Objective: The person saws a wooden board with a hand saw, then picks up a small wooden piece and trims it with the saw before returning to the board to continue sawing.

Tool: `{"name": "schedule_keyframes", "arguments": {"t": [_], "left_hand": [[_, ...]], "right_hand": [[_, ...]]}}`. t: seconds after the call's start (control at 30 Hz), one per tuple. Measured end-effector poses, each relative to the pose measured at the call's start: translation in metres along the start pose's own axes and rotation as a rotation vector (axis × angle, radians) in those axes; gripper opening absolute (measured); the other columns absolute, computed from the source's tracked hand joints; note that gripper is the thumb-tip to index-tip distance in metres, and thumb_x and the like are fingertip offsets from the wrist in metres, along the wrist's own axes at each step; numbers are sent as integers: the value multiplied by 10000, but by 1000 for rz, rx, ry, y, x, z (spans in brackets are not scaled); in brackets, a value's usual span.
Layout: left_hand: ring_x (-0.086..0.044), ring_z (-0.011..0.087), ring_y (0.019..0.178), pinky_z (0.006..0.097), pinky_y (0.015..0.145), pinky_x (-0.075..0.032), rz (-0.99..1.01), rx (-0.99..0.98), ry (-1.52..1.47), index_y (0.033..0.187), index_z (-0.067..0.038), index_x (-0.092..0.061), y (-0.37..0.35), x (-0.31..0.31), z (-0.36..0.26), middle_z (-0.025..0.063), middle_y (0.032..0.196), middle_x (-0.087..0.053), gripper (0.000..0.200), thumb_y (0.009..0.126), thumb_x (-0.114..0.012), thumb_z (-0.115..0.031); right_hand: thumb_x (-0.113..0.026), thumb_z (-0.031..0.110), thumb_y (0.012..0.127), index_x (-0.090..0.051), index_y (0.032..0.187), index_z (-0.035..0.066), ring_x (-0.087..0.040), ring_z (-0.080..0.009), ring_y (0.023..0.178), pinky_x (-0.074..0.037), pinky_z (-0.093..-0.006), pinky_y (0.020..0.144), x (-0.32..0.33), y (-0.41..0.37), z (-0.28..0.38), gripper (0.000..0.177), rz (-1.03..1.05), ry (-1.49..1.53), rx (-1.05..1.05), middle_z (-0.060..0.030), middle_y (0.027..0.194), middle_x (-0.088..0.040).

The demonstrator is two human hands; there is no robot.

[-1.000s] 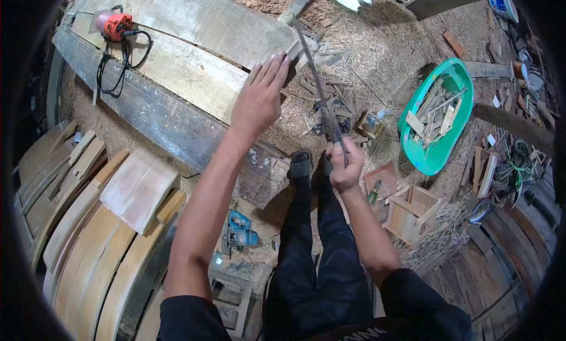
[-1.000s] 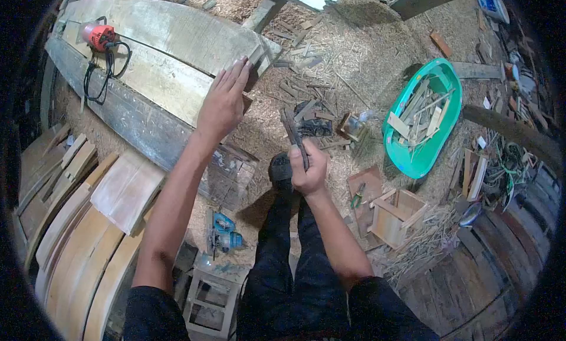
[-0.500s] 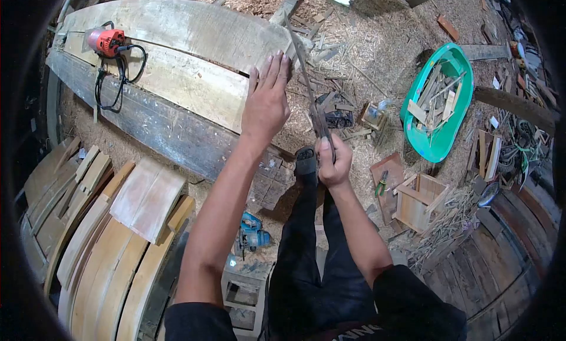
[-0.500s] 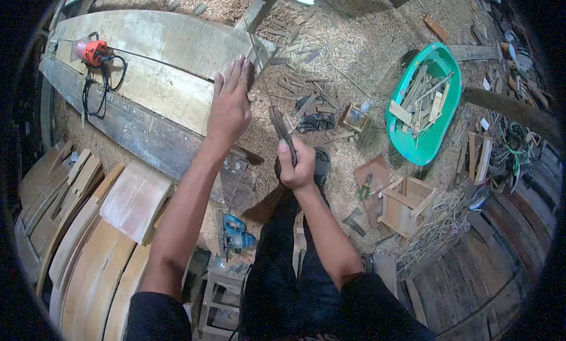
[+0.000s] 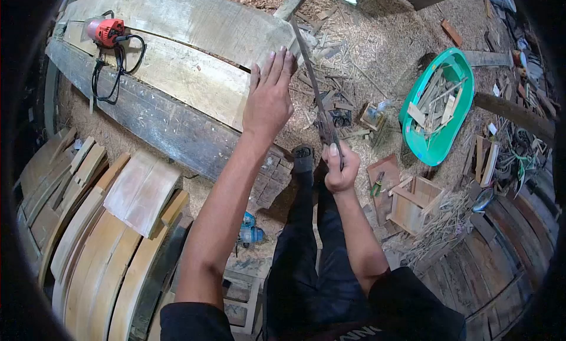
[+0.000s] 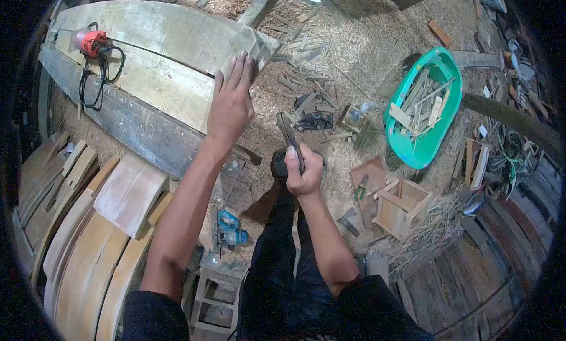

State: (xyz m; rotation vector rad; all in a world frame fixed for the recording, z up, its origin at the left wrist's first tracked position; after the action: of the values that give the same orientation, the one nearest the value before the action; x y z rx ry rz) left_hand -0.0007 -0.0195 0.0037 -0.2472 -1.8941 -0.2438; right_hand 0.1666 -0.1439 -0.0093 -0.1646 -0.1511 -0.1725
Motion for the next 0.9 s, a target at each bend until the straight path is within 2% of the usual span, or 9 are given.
{"name": "schedule_keyframes", "arguments": {"t": [0.2,0.3,0.43,0.57,0.6,0.7,0.73,0.8,0.9], "left_hand": [[-345,335,1437,536,1178,-252,-62,50,-47,1515,-7,-314,5,-2,1,168,1569,-334,670,862,-459,15],[-351,338,1433,536,1177,-253,-64,48,-57,1515,-8,-315,5,-1,2,170,1566,-337,684,848,-468,22],[-350,344,1431,535,1178,-253,-66,42,-58,1513,-9,-318,3,-2,1,168,1567,-334,700,832,-474,30],[-342,341,1436,534,1179,-251,-63,42,-55,1518,-14,-310,4,-3,2,167,1576,-318,710,829,-476,26],[-340,340,1437,533,1180,-250,-63,45,-53,1519,-15,-307,6,-1,2,167,1578,-313,711,829,-476,24],[-336,339,1440,528,1180,-253,-58,43,-45,1520,-15,-303,5,-2,1,172,1574,-316,712,831,-477,19],[-338,321,1442,515,1190,-245,-44,54,-20,1524,-23,-302,1,-3,1,160,1575,-321,705,842,-478,1],[-342,284,1447,489,1210,-229,-36,61,32,1532,-40,-300,5,-4,3,136,1577,-332,693,862,-480,-34],[-334,339,1441,517,1182,-254,-61,44,-30,1524,-21,-303,6,-2,2,170,1565,-337,702,842,-469,19]], "right_hand": [[-563,230,957,-506,692,33,-451,-125,517,-362,-323,506,0,9,-5,335,57,-8,-15,-31,560,-452],[-559,228,964,-508,701,30,-436,-111,513,-356,-320,498,5,-5,4,333,4,54,-34,-23,559,-452],[-564,240,960,-569,747,6,-494,-102,545,-401,-289,525,-4,30,-2,317,100,-27,-90,-24,584,-503],[-561,240,962,-555,755,16,-468,-99,541,-375,-299,510,5,0,7,305,26,-31,39,-19,591,-485],[-562,236,963,-554,764,21,-455,-100,540,-366,-310,506,6,-3,8,293,19,47,-17,-17,594,-476],[-560,240,964,-589,798,18,-467,-100,552,-384,-308,519,2,28,-1,279,96,4,47,-18,600,-478],[-556,244,966,-596,803,20,-465,-100,557,-385,-307,523,-4,40,-5,280,125,-48,-65,-24,605,-481],[-554,247,968,-585,786,20,-460,-101,556,-377,-306,520,-3,34,6,292,108,-67,1,-27,605,-484],[-552,249,972,-567,766,17,-448,-104,552,-368,-310,516,6,12,10,311,59,-12,15,-26,605,-489]]}}
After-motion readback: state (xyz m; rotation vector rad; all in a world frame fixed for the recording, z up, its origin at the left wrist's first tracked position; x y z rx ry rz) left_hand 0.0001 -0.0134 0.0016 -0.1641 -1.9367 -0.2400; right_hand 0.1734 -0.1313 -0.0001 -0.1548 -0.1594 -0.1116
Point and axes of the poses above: each hand's wrist, its own y-axis towards the middle knuckle, its own x-axis out of the back of the hand, z = x × y, the point moved 3 cm from there along y, towards the middle knuckle
